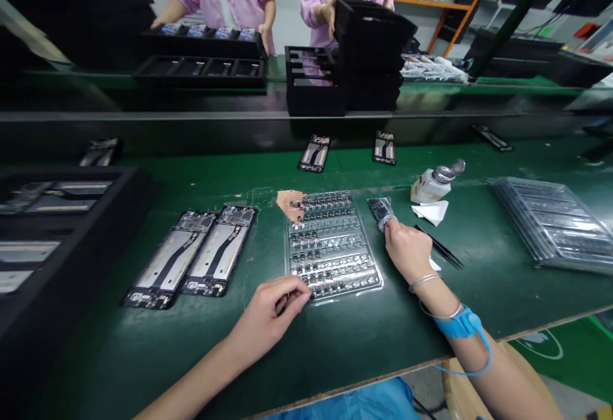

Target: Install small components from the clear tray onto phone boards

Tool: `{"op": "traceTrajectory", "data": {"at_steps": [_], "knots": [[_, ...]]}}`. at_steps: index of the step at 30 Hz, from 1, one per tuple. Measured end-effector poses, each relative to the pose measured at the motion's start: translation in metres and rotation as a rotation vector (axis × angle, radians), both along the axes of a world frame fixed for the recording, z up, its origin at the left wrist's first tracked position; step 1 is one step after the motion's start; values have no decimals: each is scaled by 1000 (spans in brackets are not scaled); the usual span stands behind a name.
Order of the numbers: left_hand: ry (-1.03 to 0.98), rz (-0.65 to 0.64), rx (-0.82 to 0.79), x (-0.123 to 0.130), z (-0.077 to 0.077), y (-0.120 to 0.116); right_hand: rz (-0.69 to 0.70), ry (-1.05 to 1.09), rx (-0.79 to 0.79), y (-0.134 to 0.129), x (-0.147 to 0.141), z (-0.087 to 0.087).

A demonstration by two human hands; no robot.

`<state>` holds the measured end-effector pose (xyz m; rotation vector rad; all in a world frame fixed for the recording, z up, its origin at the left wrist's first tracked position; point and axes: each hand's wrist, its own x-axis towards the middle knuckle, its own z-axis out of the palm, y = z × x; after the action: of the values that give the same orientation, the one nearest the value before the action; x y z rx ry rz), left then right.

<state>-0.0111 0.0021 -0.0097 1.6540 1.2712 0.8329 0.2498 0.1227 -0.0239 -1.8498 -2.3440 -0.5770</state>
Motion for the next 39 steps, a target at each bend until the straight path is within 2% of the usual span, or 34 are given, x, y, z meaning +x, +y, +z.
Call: {"op": "traceTrajectory", "data": {"at_steps": [3,5,9,13,16,21,27,31,36,39], "knots": [[-175,5,-149,-2,5,1,7,67,61,-14,-5,9],[-280,18,-216,-3,7,2,81,236,60,-30,-15,16],[-370,113,-267,-3,6,5,428,666,-174,-65,-50,32],[-354,179,-255,-3,5,5,724,815,-266,-83,-84,39],[-327,189,-229,-3,5,4,818,805,-235,-82,-96,38],[-312,190,-209,-4,3,3,881,719,-166,-79,-100,33],[-286,219,-240,-4,2,6,979,379,5,-79,-94,26],[-358,225,-289,-6,1,9,1004,253,33,-74,-89,22],[-571,164,-420,-11,-1,12,1016,236,27,-72,-87,29],[-652,191,-475,-14,3,13,977,385,-66,-58,-94,41]]}}
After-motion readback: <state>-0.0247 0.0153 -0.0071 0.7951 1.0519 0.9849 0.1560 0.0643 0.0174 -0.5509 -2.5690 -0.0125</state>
